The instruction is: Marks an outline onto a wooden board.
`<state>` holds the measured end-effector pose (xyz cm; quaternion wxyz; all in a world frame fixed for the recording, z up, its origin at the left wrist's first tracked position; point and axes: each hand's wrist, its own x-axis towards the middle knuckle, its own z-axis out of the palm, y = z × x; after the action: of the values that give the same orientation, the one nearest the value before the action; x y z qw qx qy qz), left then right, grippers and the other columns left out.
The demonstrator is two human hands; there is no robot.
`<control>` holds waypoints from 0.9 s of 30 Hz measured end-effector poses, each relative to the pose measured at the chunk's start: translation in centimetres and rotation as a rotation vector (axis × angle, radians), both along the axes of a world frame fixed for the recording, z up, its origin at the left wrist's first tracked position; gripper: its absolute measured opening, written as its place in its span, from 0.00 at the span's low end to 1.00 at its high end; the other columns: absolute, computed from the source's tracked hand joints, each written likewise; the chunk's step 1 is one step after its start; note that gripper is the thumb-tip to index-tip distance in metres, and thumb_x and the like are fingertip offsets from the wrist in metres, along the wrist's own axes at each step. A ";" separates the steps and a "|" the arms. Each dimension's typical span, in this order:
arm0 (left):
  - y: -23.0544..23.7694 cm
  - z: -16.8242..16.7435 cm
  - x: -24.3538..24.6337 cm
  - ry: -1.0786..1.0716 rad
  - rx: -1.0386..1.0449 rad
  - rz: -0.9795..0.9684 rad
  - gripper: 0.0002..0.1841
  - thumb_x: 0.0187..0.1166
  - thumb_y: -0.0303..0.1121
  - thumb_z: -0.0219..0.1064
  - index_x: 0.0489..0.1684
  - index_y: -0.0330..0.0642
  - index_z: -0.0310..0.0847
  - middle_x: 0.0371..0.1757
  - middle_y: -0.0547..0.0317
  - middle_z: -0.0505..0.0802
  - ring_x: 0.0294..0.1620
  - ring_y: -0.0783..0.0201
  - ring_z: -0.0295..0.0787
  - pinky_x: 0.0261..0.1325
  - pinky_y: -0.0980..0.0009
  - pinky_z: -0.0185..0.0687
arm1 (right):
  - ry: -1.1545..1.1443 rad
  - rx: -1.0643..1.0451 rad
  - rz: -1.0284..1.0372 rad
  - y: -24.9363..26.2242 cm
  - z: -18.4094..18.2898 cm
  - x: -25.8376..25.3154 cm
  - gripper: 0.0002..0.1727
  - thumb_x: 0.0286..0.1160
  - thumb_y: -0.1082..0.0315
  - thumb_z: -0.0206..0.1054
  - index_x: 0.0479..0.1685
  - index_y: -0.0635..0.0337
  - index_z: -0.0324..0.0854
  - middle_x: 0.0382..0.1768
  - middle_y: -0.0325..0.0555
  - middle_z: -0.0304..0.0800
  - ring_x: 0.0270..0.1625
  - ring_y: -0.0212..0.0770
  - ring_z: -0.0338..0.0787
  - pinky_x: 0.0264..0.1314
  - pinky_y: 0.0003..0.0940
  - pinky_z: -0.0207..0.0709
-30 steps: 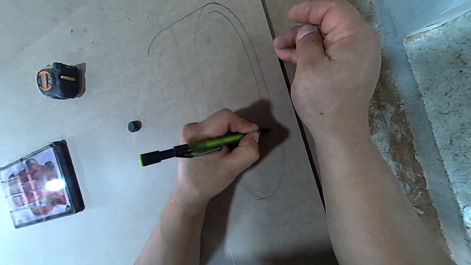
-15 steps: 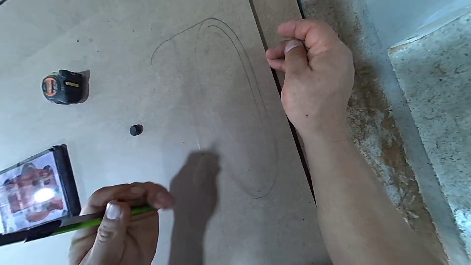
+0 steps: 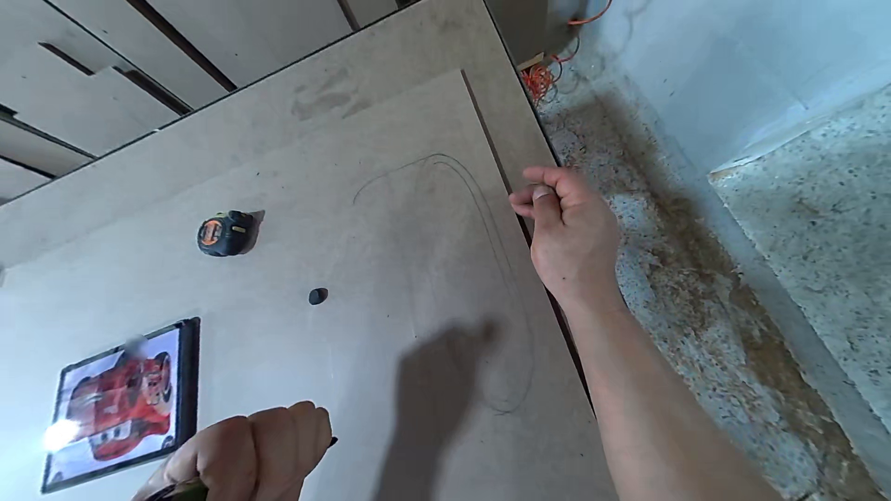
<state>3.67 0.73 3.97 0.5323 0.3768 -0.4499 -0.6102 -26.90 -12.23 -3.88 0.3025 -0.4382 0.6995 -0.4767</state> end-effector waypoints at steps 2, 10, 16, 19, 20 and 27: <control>0.2 0.2 0.0 0.003 -0.013 -0.005 0.36 0.71 0.77 0.56 0.21 0.50 0.80 0.16 0.67 0.76 0.17 0.66 0.72 0.26 0.66 0.71 | 0.004 0.018 0.008 0.1 0.1 -0.1 0.17 0.91 0.65 0.52 0.63 0.45 0.86 0.46 0.26 0.97 0.48 0.24 0.96 0.54 0.29 0.92; -2.2 -0.5 -2.4 0.074 -0.132 0.016 0.24 0.70 0.59 0.72 0.17 0.49 0.77 0.17 0.68 0.74 0.16 0.69 0.71 0.22 0.71 0.72 | 0.026 -0.005 0.047 -0.1 -0.1 -0.4 0.16 0.90 0.67 0.52 0.63 0.48 0.85 0.46 0.28 0.96 0.50 0.24 0.95 0.56 0.28 0.91; -5.8 -2.7 -5.1 -0.135 -0.156 -0.136 0.29 0.89 0.56 0.54 0.14 0.52 0.80 0.35 0.63 0.89 0.37 0.63 0.87 0.43 0.66 0.87 | 0.012 -0.038 0.025 -0.4 -0.4 -0.3 0.15 0.89 0.69 0.54 0.61 0.49 0.86 0.44 0.28 0.97 0.48 0.24 0.96 0.54 0.26 0.91; -8.2 -4.0 -6.6 -0.330 -0.098 -0.339 0.46 0.84 0.73 0.26 0.36 0.48 0.88 0.41 0.61 0.92 0.42 0.62 0.89 0.45 0.66 0.88 | 0.027 -0.030 0.024 -0.4 -0.3 -0.3 0.15 0.89 0.68 0.54 0.61 0.49 0.86 0.44 0.27 0.97 0.47 0.23 0.95 0.53 0.24 0.91; -8.9 -4.5 -7.0 -0.308 -0.035 -0.375 0.52 0.81 0.76 0.23 0.44 0.45 0.91 0.37 0.58 0.93 0.35 0.63 0.91 0.37 0.68 0.90 | 0.032 -0.027 0.026 -0.4 -0.2 -0.3 0.15 0.89 0.68 0.54 0.61 0.49 0.86 0.44 0.27 0.97 0.47 0.23 0.95 0.53 0.24 0.91; -10.1 -7.2 -9.7 -0.226 -0.116 -0.328 0.12 0.82 0.31 0.71 0.55 0.32 0.86 0.47 0.46 0.95 0.40 0.56 0.95 0.42 0.64 0.96 | 0.049 -0.030 0.021 -0.5 -0.3 -0.4 0.15 0.88 0.68 0.55 0.59 0.49 0.87 0.42 0.27 0.97 0.46 0.23 0.95 0.51 0.24 0.91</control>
<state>-6.00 -9.33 -3.27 0.3926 0.3333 -0.5965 -0.6156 -27.25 -12.73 -4.19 0.2836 -0.4616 0.6947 -0.4732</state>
